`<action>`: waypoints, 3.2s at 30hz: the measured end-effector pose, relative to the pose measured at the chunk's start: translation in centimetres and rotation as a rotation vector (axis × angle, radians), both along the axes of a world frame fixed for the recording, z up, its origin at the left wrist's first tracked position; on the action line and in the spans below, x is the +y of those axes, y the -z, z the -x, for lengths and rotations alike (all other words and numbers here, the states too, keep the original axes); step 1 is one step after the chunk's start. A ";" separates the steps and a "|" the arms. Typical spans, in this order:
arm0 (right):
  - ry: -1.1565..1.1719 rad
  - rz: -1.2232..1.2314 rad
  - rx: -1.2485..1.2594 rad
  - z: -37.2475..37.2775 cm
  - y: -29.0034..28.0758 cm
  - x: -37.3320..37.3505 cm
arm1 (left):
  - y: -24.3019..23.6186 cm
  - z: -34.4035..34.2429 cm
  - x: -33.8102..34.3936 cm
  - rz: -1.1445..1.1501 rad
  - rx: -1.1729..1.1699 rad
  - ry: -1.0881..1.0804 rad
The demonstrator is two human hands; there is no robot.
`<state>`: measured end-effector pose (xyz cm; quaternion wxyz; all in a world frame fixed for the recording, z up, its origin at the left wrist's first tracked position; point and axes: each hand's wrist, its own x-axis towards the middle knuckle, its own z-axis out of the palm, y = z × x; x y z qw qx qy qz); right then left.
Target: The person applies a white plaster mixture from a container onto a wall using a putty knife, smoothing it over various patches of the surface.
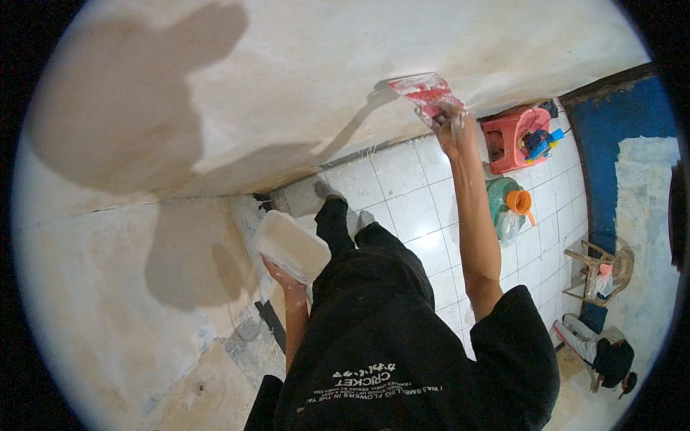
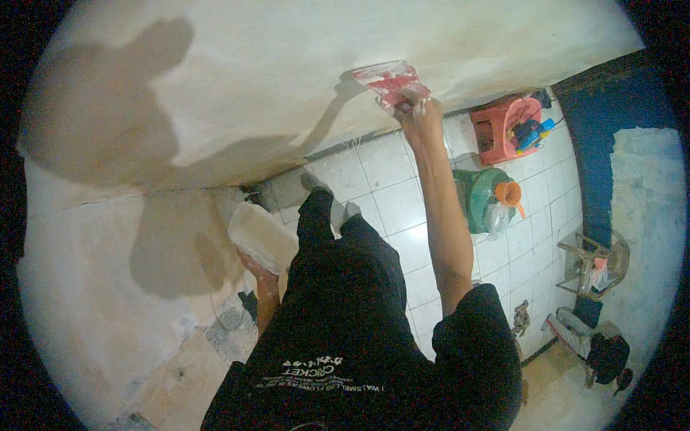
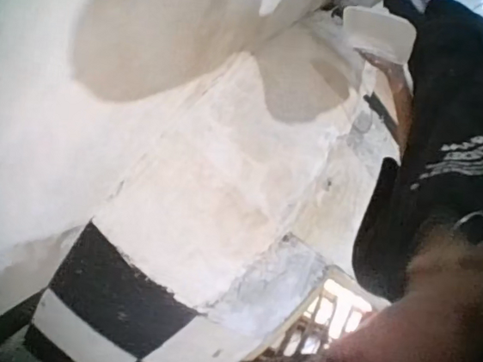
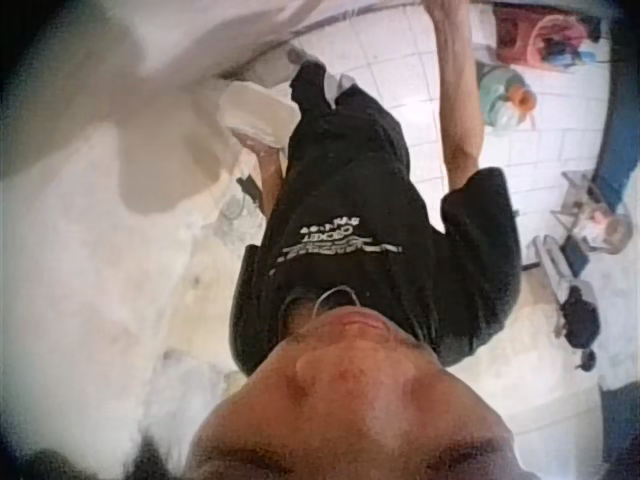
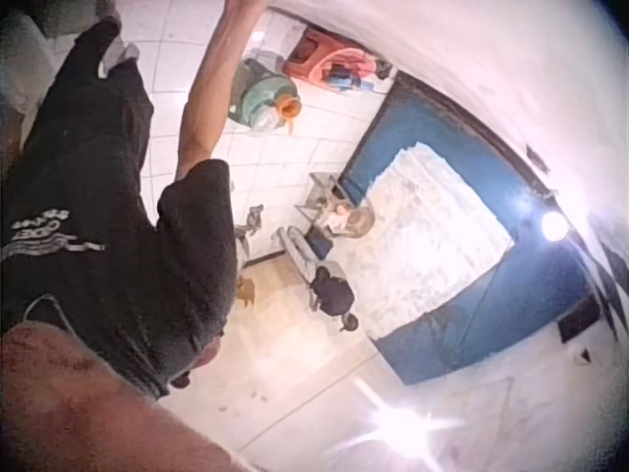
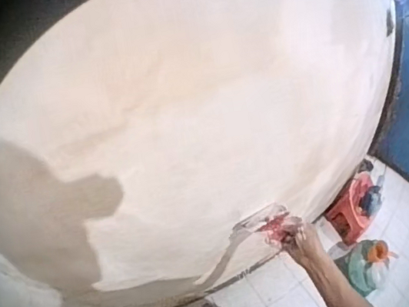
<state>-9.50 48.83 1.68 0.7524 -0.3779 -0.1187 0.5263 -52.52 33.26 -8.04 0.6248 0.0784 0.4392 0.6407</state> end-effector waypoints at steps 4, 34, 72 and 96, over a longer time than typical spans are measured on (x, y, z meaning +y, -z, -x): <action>0.033 0.217 -0.157 3.2 4.0 -0.2 | -2.5 -1.6 -0.1 0.059 0.055 -0.060; 0.109 0.141 -0.425 2.3 -11.3 -28.7 | -6.1 -10.4 -8.8 -0.042 -0.212 0.162; -0.347 0.177 -1.305 -11.0 -5.5 -17.1 | -8.0 -37.5 1.2 -0.152 -0.191 0.431; -0.180 0.057 -0.001 -15.3 3.5 -9.1 | -1.7 -32.3 4.0 -0.184 -0.319 0.269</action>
